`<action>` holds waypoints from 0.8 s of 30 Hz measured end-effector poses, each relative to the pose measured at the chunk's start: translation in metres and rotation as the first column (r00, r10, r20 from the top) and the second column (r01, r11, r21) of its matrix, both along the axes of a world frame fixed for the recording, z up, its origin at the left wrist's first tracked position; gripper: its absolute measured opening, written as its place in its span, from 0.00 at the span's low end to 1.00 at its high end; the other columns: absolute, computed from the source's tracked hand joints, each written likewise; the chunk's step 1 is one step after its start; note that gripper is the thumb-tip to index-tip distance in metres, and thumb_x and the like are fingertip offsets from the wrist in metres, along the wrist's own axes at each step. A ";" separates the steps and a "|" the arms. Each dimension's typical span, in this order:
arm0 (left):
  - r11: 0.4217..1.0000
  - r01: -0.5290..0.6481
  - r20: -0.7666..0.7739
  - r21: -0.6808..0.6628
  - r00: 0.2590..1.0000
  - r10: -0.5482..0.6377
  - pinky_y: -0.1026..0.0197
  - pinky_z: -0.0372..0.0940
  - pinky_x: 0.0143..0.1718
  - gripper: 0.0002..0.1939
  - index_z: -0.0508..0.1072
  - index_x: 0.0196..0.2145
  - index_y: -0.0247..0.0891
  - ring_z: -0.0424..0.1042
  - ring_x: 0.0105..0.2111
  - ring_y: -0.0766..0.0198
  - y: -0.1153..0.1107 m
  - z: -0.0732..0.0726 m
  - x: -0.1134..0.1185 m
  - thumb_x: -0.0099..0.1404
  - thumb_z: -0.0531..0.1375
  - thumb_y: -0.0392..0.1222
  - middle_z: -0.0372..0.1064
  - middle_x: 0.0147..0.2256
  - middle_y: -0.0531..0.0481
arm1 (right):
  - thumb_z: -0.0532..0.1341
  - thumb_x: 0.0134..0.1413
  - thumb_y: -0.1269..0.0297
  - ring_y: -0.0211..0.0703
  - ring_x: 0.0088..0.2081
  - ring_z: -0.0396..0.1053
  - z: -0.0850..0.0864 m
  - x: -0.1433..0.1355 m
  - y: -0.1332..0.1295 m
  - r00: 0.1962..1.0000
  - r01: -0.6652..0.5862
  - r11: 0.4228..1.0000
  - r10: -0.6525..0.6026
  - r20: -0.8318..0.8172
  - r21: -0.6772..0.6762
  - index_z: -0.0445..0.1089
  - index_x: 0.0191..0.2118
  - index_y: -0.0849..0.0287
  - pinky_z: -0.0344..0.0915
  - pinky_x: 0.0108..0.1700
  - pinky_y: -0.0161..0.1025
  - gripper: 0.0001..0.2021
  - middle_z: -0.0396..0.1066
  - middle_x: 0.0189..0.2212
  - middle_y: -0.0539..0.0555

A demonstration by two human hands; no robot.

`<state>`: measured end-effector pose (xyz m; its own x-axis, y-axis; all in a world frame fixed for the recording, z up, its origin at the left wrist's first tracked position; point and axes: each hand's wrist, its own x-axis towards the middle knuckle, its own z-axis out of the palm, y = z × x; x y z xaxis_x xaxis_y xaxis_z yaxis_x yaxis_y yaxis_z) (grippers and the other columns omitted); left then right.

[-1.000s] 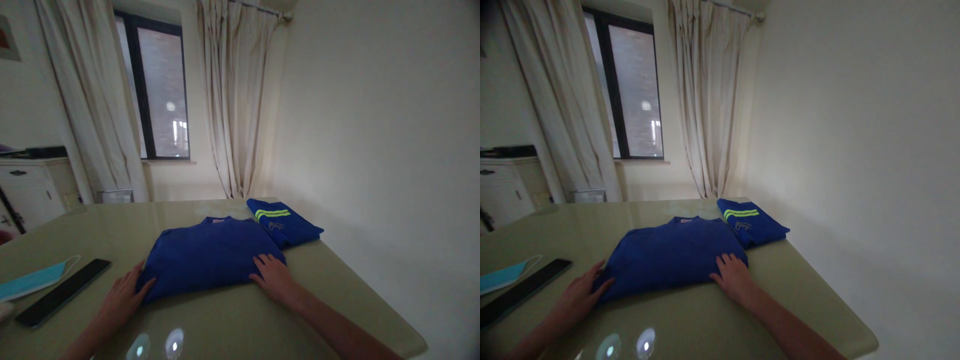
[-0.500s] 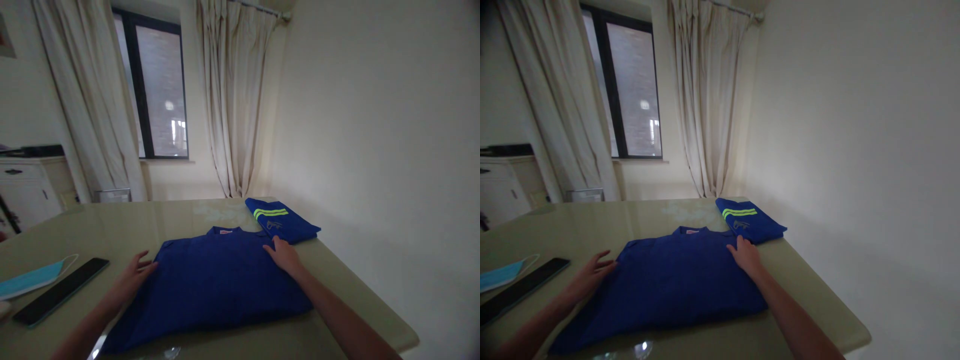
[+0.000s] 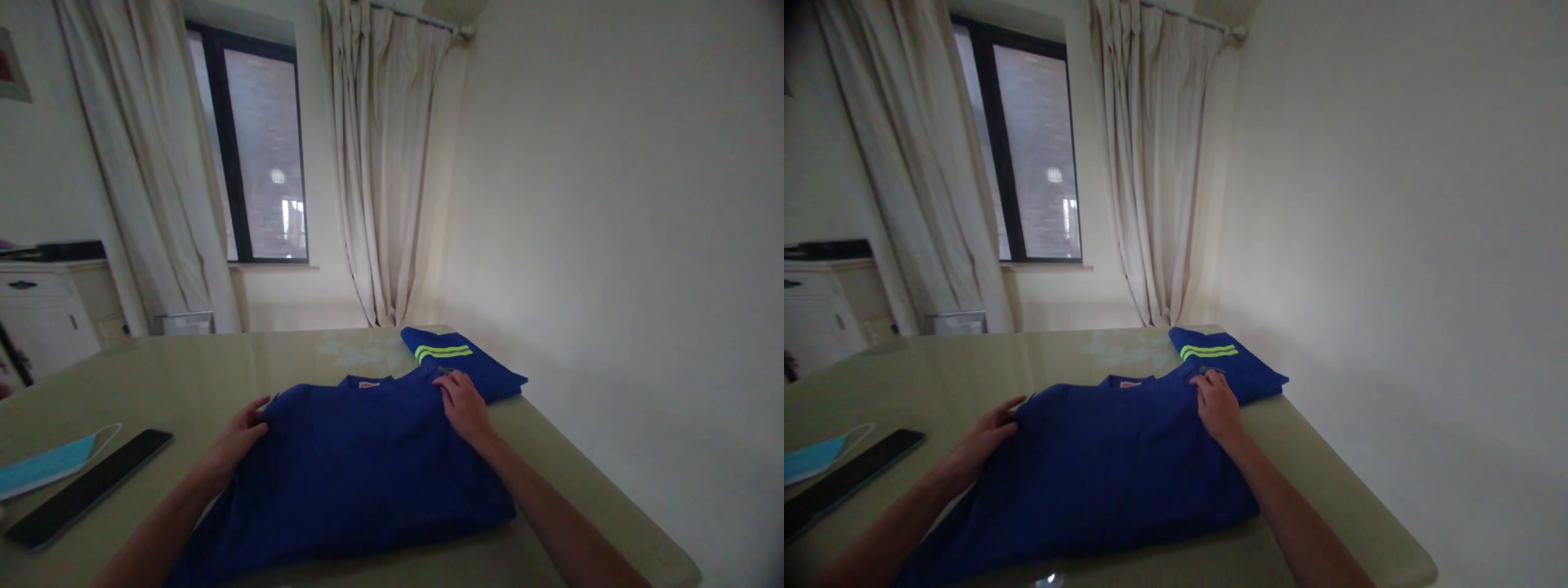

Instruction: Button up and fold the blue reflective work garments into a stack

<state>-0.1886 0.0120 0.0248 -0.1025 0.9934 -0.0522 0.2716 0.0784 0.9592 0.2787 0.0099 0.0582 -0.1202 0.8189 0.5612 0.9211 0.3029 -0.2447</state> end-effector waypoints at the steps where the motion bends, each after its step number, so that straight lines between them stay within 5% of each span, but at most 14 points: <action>1: 1.000 0.016 0.069 -0.004 0.997 -0.016 0.57 0.77 0.35 0.41 0.55 0.68 0.39 0.80 0.35 0.59 -0.002 0.004 0.005 0.57 0.55 0.36 0.76 0.49 0.41 | 0.52 0.64 0.73 0.49 0.50 0.69 0.002 0.005 0.003 0.997 -0.020 1.000 0.020 -0.072 0.012 0.76 0.50 0.53 0.65 0.56 0.44 0.18 0.72 0.43 0.57; 5: 0.981 0.060 0.102 0.186 0.992 -0.080 0.53 0.76 0.42 0.42 0.57 0.67 0.43 0.78 0.44 0.54 -0.002 0.016 0.022 0.53 0.56 0.38 0.71 0.55 0.42 | 0.50 0.66 0.70 0.50 0.46 0.71 -0.002 0.024 0.014 0.967 -0.010 0.998 0.025 -0.253 0.062 0.78 0.50 0.53 0.67 0.55 0.48 0.19 0.71 0.42 0.57; 9: 0.908 0.033 -0.275 0.418 0.957 0.092 0.46 0.62 0.63 0.34 0.69 0.58 0.36 0.68 0.58 0.48 0.014 0.004 0.030 0.52 0.54 0.41 0.69 0.55 0.38 | 0.49 0.65 0.71 0.50 0.46 0.71 -0.020 0.034 0.014 0.974 0.072 0.995 -0.054 -0.219 0.073 0.78 0.50 0.55 0.69 0.55 0.48 0.21 0.68 0.43 0.59; 14: 0.960 0.003 -0.687 0.281 0.699 0.199 0.40 0.61 0.62 0.35 0.68 0.59 0.28 0.71 0.55 0.41 -0.002 -0.032 0.011 0.61 0.50 0.54 0.71 0.50 0.32 | 0.54 0.61 0.71 0.54 0.52 0.70 -0.041 0.039 -0.007 0.994 0.101 0.994 -0.103 -0.047 -0.044 0.76 0.52 0.58 0.67 0.59 0.50 0.18 0.69 0.50 0.63; 16: 0.969 0.021 -0.725 0.246 0.668 0.169 0.37 0.61 0.61 0.38 0.67 0.59 0.28 0.73 0.53 0.38 -0.022 -0.042 -0.001 0.62 0.50 0.61 0.73 0.48 0.32 | 0.55 0.64 0.67 0.55 0.55 0.68 -0.040 0.038 -0.019 0.995 0.102 0.993 -0.102 -0.004 -0.058 0.75 0.54 0.59 0.65 0.61 0.51 0.17 0.68 0.54 0.63; 19: 0.990 0.021 -0.589 0.138 0.805 0.065 0.37 0.64 0.59 0.45 0.62 0.62 0.34 0.75 0.50 0.38 -0.053 -0.047 -0.013 0.56 0.58 0.67 0.75 0.47 0.34 | 0.56 0.66 0.62 0.58 0.59 0.66 -0.032 0.026 -0.034 0.992 0.117 0.989 -0.111 0.062 -0.095 0.74 0.56 0.60 0.62 0.63 0.54 0.18 0.67 0.59 0.64; 22: 0.985 0.092 -0.144 -0.145 0.983 -0.113 0.41 0.72 0.52 0.49 0.54 0.67 0.43 0.79 0.46 0.41 -0.076 -0.039 -0.018 0.53 0.64 0.65 0.77 0.49 0.39 | 0.57 0.67 0.60 0.58 0.63 0.63 -0.023 -0.001 -0.042 0.995 0.046 0.990 -0.034 0.091 -0.131 0.73 0.59 0.59 0.59 0.65 0.55 0.19 0.66 0.63 0.63; 24: 0.940 0.175 0.171 -0.293 0.977 -0.129 0.44 0.75 0.47 0.50 0.53 0.67 0.46 0.80 0.44 0.43 -0.086 -0.029 -0.020 0.54 0.66 0.64 0.78 0.48 0.42 | 0.55 0.69 0.58 0.54 0.64 0.62 -0.021 -0.025 -0.043 0.994 -0.071 0.982 0.084 0.070 -0.175 0.70 0.62 0.57 0.58 0.66 0.52 0.21 0.64 0.65 0.60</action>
